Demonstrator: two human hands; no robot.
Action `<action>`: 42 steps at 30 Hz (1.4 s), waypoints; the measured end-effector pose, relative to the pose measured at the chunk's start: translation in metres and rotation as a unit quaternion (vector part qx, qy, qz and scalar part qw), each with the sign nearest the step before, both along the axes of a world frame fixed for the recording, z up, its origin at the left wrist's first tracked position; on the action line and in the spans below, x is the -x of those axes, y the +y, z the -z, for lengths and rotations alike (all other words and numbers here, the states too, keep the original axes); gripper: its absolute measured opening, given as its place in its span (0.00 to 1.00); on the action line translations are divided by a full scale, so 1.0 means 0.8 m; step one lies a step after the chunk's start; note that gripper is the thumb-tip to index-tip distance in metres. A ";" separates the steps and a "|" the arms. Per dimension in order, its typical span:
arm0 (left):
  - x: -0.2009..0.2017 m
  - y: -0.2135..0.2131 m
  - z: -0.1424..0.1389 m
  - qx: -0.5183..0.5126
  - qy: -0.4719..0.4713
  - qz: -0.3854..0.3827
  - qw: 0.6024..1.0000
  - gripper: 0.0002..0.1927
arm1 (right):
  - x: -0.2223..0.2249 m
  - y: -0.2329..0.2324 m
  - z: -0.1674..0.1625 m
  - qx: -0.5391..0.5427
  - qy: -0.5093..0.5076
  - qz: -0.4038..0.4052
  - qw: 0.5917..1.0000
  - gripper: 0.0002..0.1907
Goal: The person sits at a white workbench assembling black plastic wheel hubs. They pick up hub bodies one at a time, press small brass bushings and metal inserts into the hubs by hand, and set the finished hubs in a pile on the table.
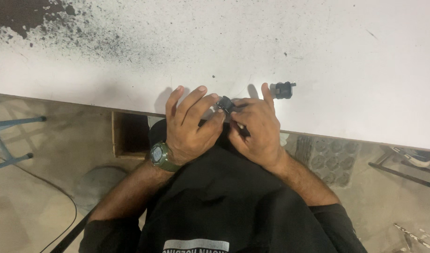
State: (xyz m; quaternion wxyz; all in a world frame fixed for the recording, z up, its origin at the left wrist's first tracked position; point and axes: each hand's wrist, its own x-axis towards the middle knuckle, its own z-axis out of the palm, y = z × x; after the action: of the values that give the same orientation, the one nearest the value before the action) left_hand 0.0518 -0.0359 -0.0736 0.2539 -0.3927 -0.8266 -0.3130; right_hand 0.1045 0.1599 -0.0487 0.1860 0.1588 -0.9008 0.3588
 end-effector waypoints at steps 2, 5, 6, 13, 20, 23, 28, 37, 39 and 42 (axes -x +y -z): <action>0.000 0.001 -0.002 -0.007 -0.024 -0.011 1.000 0.05 | -0.001 -0.001 -0.001 0.000 -0.002 0.004 1.000 0.13; -0.001 0.001 -0.005 -0.009 -0.080 -0.018 0.997 0.05 | -0.002 -0.002 -0.001 0.004 -0.005 0.011 1.000 0.13; -0.001 0.000 -0.006 -0.008 -0.094 -0.017 0.995 0.06 | -0.003 -0.003 -0.001 0.004 -0.005 0.012 1.000 0.13; -0.001 0.001 -0.009 0.002 -0.145 -0.021 0.989 0.06 | -0.007 -0.006 0.011 0.004 0.036 0.025 0.999 0.13; 0.002 -0.002 -0.013 -0.006 -0.148 -0.008 0.989 0.07 | -0.010 -0.006 0.019 -0.009 0.064 -0.024 0.998 0.16; 0.002 -0.004 -0.013 -0.010 -0.148 -0.006 0.989 0.07 | -0.007 -0.007 0.019 -0.012 0.072 -0.012 0.997 0.16; 0.004 -0.003 -0.014 0.001 -0.145 -0.002 0.989 0.06 | -0.002 -0.012 0.017 -0.049 0.061 0.010 0.997 0.16; 0.027 -0.014 -0.048 -0.024 -0.221 0.000 0.975 0.11 | -0.015 0.007 -0.008 -0.106 0.026 0.096 0.989 0.14; 0.034 -0.009 -0.054 -0.021 -0.245 0.020 0.969 0.09 | -0.011 0.008 -0.011 -0.111 -0.008 0.092 0.990 0.19; 0.045 0.003 -0.059 -0.011 -0.267 0.044 0.963 0.05 | 0.004 0.004 -0.010 -0.130 -0.021 0.090 0.987 0.22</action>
State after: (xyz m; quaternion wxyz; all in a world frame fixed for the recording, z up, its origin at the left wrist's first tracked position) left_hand 0.0159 -0.0335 -0.0265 0.0141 -0.3285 -0.8428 -0.4261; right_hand 0.1014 0.1631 -0.0404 0.1767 0.0927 -0.9541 0.2234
